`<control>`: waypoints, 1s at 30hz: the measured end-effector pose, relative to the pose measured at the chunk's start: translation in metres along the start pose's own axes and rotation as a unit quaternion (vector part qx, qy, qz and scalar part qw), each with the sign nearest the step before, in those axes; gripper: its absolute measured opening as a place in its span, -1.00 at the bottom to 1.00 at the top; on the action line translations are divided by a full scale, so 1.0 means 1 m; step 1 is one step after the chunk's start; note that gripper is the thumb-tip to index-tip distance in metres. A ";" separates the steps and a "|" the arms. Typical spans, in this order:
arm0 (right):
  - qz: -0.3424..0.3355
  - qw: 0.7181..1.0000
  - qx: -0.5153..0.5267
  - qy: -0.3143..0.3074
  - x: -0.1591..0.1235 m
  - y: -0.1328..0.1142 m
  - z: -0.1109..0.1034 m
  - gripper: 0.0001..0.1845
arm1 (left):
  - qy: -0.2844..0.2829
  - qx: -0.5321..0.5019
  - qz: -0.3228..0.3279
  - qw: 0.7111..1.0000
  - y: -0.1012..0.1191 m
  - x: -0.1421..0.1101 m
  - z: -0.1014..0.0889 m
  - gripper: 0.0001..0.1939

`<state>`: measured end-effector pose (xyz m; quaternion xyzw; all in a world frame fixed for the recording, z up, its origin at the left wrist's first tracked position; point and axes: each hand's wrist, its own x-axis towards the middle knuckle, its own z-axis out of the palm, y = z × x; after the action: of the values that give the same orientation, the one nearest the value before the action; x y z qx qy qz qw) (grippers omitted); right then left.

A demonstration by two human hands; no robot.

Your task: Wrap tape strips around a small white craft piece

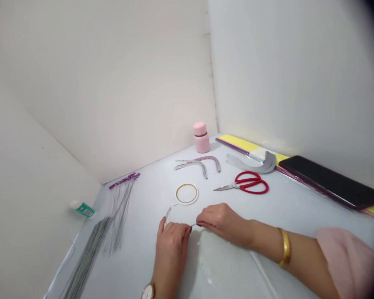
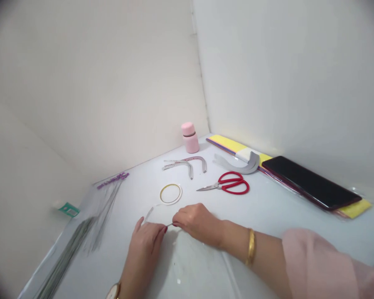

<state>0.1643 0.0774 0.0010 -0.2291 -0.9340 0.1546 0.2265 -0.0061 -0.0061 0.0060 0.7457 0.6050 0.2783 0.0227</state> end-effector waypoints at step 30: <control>0.048 0.984 -0.097 0.139 0.007 0.014 -0.006 -0.69 | 0.132 -0.196 -0.132 0.963 -0.027 -0.006 -0.013 -0.71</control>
<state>0.1665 0.0939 0.0034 -0.3138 -0.8920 0.0402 0.3230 -0.0368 -0.0080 0.0044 0.5967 0.6295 0.4817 0.1249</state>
